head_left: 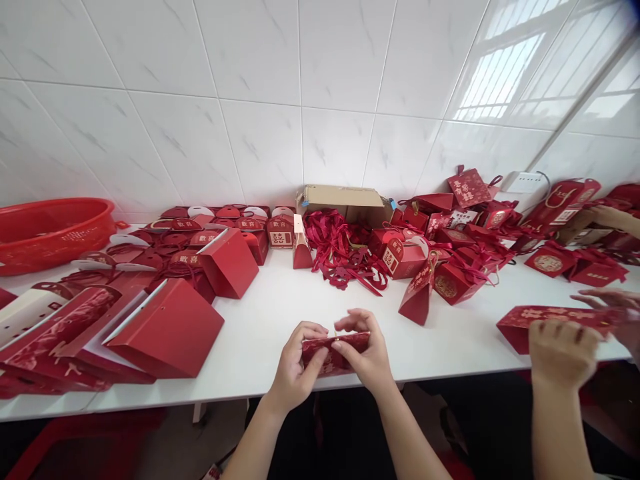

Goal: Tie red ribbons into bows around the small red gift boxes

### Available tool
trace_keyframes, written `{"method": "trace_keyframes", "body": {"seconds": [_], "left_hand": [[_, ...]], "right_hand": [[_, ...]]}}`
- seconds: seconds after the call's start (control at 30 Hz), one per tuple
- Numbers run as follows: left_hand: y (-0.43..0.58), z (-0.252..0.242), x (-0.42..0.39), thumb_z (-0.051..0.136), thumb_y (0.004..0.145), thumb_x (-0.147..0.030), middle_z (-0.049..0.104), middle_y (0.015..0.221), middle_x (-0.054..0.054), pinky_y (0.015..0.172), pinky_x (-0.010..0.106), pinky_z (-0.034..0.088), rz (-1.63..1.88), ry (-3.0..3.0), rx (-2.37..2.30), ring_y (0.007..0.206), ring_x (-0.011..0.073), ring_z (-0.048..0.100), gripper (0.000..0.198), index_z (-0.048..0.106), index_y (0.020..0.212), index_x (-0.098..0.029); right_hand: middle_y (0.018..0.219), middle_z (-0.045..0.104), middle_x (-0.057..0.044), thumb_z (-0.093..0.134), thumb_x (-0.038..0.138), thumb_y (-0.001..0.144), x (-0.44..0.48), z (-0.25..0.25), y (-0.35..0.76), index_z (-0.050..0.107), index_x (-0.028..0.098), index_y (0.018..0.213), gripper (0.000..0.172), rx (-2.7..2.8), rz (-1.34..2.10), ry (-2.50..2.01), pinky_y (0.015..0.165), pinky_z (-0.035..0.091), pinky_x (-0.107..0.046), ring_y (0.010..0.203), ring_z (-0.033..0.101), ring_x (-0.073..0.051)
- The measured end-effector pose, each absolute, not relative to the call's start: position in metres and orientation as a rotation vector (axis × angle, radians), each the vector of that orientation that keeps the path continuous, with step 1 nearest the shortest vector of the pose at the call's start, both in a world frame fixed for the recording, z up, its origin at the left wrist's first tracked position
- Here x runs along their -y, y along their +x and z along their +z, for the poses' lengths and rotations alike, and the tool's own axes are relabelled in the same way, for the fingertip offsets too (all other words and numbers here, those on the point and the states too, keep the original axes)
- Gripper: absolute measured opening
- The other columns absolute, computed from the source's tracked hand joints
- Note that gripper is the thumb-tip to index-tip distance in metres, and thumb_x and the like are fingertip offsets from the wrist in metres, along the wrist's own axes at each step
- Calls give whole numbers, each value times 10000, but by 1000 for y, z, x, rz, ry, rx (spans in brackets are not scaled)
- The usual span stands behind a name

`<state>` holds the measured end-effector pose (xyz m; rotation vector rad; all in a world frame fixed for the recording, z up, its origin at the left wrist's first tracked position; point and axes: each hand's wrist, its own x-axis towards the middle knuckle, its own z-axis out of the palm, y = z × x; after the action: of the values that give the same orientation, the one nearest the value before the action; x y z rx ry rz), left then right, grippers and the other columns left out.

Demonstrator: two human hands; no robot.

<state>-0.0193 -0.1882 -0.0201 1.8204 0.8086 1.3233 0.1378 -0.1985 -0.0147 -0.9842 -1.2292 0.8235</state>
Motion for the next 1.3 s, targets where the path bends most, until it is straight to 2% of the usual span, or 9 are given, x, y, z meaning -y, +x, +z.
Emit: {"method": "trace_keyframes", "body": {"seconds": [0.07, 0.17, 0.3, 0.4, 0.6, 0.8, 0.93, 1.07, 1.3], "left_hand": [[-16, -23, 189, 672, 767, -220, 521, 1038, 71, 829, 359, 502, 1325, 1839, -869, 966, 212, 587, 281, 492, 983, -208], [-9, -27, 191, 749, 685, -238, 489, 1068, 64, 817, 361, 504, 1419, 1814, -1081, 970, 215, 579, 446, 430, 997, -226], [-9, -23, 193, 707, 727, -263, 490, 1056, 57, 869, 387, 482, 1477, 1859, -1240, 1009, 217, 552, 415, 438, 1043, -234], [-19, -15, 197, 673, 767, -293, 505, 1007, 30, 698, 300, 518, 1400, 1753, -1238, 826, 160, 590, 384, 405, 1038, -246], [-59, 7, 208, 566, 861, -312, 567, 673, 4, 546, 246, 460, 966, 1882, -1152, 618, 143, 561, 164, 564, 739, -203], [-77, 34, 218, 621, 827, -248, 663, 748, 31, 527, 248, 507, 1385, 1710, -967, 604, 153, 614, 37, 638, 857, -233], [-57, 51, 220, 668, 796, -220, 650, 637, -62, 499, 221, 511, 1614, 1488, -973, 498, 121, 587, 326, 458, 1032, -300], [-52, 52, 220, 611, 838, -270, 656, 685, 6, 541, 258, 554, 1353, 1664, -891, 595, 157, 641, 71, 556, 867, -236], [-50, 45, 230, 594, 831, -242, 673, 986, 121, 854, 414, 553, 1061, 1790, -779, 976, 263, 643, 213, 668, 1031, -230]], "right_hand": [[719, 636, -5, 730, 282, 718, 201, -14, 135, 582, 197, 823, 200, 1199, 917, -1034, 628, 507, -285, 663, 614, -156], [654, 594, 11, 723, 288, 723, 206, -11, 131, 547, 189, 695, 203, 1165, 926, -1023, 573, 476, -257, 602, 578, -133], [657, 576, 14, 715, 280, 736, 210, -6, 132, 543, 191, 697, 197, 1201, 819, -994, 556, 458, -252, 592, 556, -126], [661, 572, 12, 703, 273, 751, 214, -2, 136, 543, 191, 706, 185, 1247, 747, -986, 545, 448, -251, 588, 548, -125], [679, 559, 12, 700, 245, 761, 222, 3, 150, 525, 201, 721, 185, 1266, 722, -980, 551, 436, -254, 600, 544, -127], [686, 560, 6, 698, 183, 735, 234, 8, 153, 499, 208, 697, 204, 1592, 723, -938, 599, 431, -290, 628, 538, -145], [659, 567, 4, 699, 185, 733, 242, 16, 146, 504, 215, 693, 201, 1672, 643, -854, 607, 425, -307, 622, 532, -154], [655, 575, 3, 702, 209, 754, 244, 22, 148, 510, 218, 699, 200, 1708, 569, -850, 613, 421, -317, 616, 532, -152], [680, 614, -10, 703, 235, 770, 248, 26, 154, 541, 223, 725, 169, 1732, 509, -886, 621, 432, -334, 634, 561, -163]]}}
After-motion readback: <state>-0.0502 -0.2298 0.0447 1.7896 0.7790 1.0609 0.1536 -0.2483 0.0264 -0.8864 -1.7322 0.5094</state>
